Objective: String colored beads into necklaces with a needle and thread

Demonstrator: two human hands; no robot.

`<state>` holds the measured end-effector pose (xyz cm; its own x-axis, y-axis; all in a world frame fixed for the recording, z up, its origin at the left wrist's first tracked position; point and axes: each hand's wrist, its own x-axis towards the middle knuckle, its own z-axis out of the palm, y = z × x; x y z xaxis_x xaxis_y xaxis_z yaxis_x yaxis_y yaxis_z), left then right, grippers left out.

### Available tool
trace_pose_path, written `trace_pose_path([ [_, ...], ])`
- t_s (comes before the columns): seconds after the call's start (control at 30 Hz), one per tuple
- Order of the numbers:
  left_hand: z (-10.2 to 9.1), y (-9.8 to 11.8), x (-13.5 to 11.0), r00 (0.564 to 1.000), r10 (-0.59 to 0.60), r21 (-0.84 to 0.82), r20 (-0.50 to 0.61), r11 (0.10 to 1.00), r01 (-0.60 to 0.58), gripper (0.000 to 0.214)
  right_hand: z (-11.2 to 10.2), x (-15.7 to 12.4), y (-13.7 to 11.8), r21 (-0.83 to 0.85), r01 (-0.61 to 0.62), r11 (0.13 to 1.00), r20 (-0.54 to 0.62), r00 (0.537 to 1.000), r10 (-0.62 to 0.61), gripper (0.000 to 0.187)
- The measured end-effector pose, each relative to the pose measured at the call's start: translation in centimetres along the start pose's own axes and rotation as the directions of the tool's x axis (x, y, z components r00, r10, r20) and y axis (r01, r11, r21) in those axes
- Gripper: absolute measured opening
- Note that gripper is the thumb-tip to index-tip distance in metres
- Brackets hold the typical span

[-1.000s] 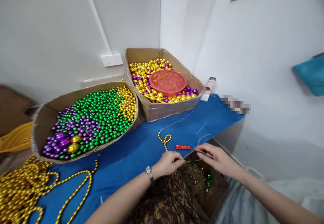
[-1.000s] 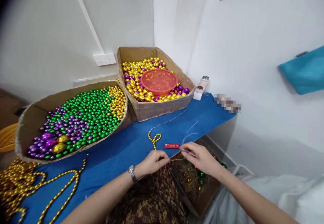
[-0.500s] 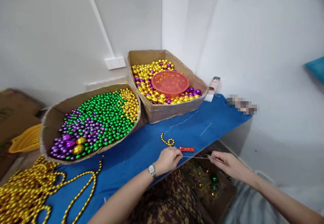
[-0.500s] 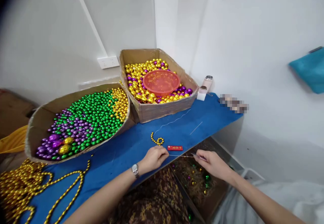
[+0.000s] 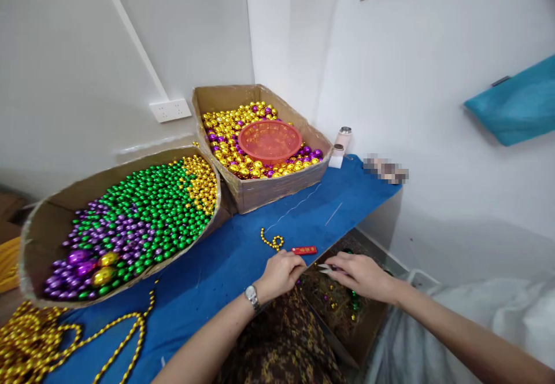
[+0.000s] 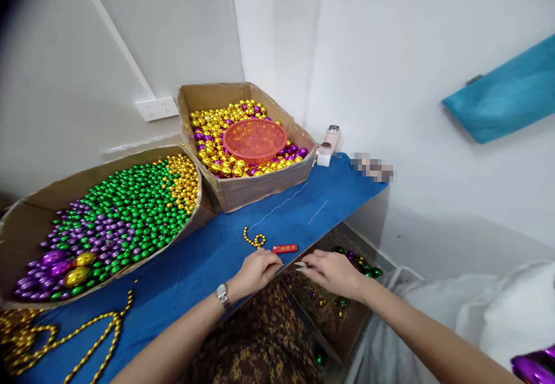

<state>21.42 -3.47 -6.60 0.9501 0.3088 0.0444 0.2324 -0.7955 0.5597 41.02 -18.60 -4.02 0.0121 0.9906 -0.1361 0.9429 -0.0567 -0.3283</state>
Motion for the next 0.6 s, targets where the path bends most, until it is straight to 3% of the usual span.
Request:
trace_pose_path([
  [0.1, -0.3, 0.4, 0.2, 1.0, -0.011, -0.011, 0.002, 1.0, 0.011, 0.028, 0.6, 0.8, -1.1, 0.014, 0.028, 1.0, 0.006, 1.0, -0.028, 0.029],
  [0.47, -0.2, 1.3, 0.6, 0.999, 0.047, -0.066, -0.016, 0.997, -0.048, 0.025, 2.2, 1.7, -1.0, 0.048, 0.04, 0.998, -0.017, 0.999, -0.04, 0.028],
  [0.53, -1.2, 1.3, 0.9, 0.999, 0.035, -0.069, -0.041, 0.997, -0.038, 0.026, 2.1, 1.7, -0.3, 0.043, 0.028, 0.999, -0.036, 0.999, -0.027, 0.029],
  [0.6, -3.8, 1.2, 1.5, 0.993, 0.014, -0.092, -0.113, 0.995, -0.025, 0.025, 1.7, 1.8, 0.7, 0.033, 0.007, 0.999, -0.066, 0.998, -0.005, 0.031],
])
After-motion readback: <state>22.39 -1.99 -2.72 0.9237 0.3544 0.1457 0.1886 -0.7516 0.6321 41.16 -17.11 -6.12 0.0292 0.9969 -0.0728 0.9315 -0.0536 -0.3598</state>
